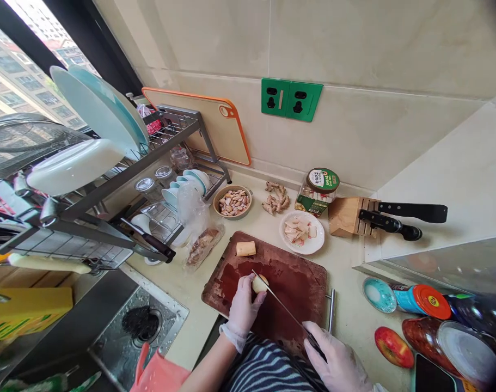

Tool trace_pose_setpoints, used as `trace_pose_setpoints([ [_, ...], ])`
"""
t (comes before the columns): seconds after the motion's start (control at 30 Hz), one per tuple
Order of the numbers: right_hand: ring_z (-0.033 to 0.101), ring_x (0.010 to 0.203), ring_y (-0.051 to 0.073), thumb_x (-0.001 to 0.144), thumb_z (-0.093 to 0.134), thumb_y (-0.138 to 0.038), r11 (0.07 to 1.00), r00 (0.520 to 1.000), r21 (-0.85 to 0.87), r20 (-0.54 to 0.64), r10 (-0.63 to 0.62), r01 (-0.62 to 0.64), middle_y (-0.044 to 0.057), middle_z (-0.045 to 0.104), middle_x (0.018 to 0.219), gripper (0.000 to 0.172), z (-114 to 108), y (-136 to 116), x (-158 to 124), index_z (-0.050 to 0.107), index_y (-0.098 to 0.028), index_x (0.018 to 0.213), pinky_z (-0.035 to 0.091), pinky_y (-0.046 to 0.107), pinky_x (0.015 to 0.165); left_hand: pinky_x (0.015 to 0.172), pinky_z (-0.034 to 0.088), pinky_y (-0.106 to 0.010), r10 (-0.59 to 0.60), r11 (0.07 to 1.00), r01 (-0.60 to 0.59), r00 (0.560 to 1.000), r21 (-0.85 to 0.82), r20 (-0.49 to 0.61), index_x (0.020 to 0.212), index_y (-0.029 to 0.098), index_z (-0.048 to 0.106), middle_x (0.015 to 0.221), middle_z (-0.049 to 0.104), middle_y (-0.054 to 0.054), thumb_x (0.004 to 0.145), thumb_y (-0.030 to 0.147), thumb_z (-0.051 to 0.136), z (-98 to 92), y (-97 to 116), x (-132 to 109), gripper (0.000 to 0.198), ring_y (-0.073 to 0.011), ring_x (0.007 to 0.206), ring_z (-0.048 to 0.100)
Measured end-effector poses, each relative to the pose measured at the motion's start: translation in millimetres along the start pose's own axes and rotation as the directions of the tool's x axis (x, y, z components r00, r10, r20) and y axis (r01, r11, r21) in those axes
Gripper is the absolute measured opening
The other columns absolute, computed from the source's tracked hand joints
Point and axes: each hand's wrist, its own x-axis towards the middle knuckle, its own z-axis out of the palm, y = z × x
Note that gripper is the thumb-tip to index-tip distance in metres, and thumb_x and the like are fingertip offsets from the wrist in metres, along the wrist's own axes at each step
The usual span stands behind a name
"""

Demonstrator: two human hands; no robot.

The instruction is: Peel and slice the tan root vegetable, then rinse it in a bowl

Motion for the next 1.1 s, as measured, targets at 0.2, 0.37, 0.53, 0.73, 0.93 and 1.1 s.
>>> trace_pose_setpoints([
  [0.2, 0.071, 0.079, 0.019, 0.088, 0.040, -0.027, 0.994, 1.000, -0.110, 0.014, 0.020, -0.019, 0.005, 0.074, 0.098, 0.031, -0.7, -3.0, 5.0, 0.063, -0.026, 0.110, 0.054, 0.022, 0.065, 0.091, 0.048, -0.041, 0.020, 1.000, -0.020, 1.000, 0.021, 0.014, 0.114, 0.021, 0.047, 0.112, 0.054, -0.009, 0.081, 0.027, 0.056, 2.1, -1.6, -0.9, 0.034, -0.0215, 0.101, 0.059],
  [0.37, 0.071, 0.070, 0.020, 0.086, 0.043, -0.019, 0.958, 0.989, -0.278, 0.109, 0.100, -0.067, 0.006, 0.074, 0.081, 0.030, 15.4, 2.2, 19.8, 0.063, -0.021, 0.109, 0.049, 0.022, 0.055, 0.092, 0.048, -0.042, 0.025, 0.999, -0.025, 1.000, 0.026, 0.008, 0.116, 0.020, 0.047, 0.113, 0.053, -0.008, 0.083, 0.026, 0.053, 4.2, -2.0, -0.6, 0.034, -0.0215, 0.103, 0.058],
  [0.53, 0.071, 0.076, 0.019, 0.088, 0.041, -0.020, 0.968, 0.989, -0.239, 0.100, 0.107, -0.081, 0.006, 0.073, 0.086, 0.030, 25.9, 7.5, 21.4, 0.061, -0.020, 0.111, 0.049, 0.021, 0.062, 0.092, 0.048, -0.042, 0.010, 1.000, -0.010, 1.000, 0.005, 0.004, 0.114, 0.019, 0.048, 0.113, 0.054, -0.009, 0.081, 0.025, 0.055, 4.3, -1.4, -0.9, 0.034, -0.0223, 0.104, 0.058],
  [0.73, 0.070, 0.089, 0.019, 0.091, 0.035, -0.035, 0.994, 0.996, -0.087, 0.058, 0.074, -0.068, 0.007, 0.072, 0.103, 0.035, 15.0, 8.8, -0.6, 0.061, -0.022, 0.111, 0.053, 0.024, 0.074, 0.093, 0.047, -0.041, -0.019, 0.998, 0.019, 1.000, -0.060, 0.002, 0.112, 0.019, 0.049, 0.110, 0.056, -0.008, 0.080, 0.026, 0.057, 0.4, 0.7, -2.7, 0.035, -0.0210, 0.101, 0.059],
  [0.93, 0.070, 0.090, 0.020, 0.090, 0.036, -0.040, 0.994, 0.991, -0.027, 0.082, 0.105, -0.104, 0.007, 0.071, 0.107, 0.037, 13.5, 12.2, -8.3, 0.061, -0.026, 0.115, 0.054, 0.024, 0.074, 0.092, 0.047, -0.042, -0.041, 0.997, 0.042, 0.999, -0.068, 0.017, 0.112, 0.019, 0.049, 0.109, 0.057, -0.009, 0.079, 0.027, 0.057, -2.1, 2.3, -2.6, 0.035, -0.0218, 0.100, 0.059],
  [1.1, 0.069, 0.091, 0.020, 0.091, 0.035, -0.038, 0.995, 0.991, -0.036, 0.093, 0.097, -0.094, 0.007, 0.071, 0.107, 0.037, 13.6, 12.9, -9.2, 0.061, -0.026, 0.115, 0.054, 0.023, 0.074, 0.092, 0.047, -0.042, -0.045, 0.997, 0.047, 0.998, -0.065, 0.031, 0.112, 0.019, 0.049, 0.110, 0.056, -0.010, 0.079, 0.028, 0.056, -2.7, 4.2, -2.5, 0.035, -0.0218, 0.100, 0.058],
])
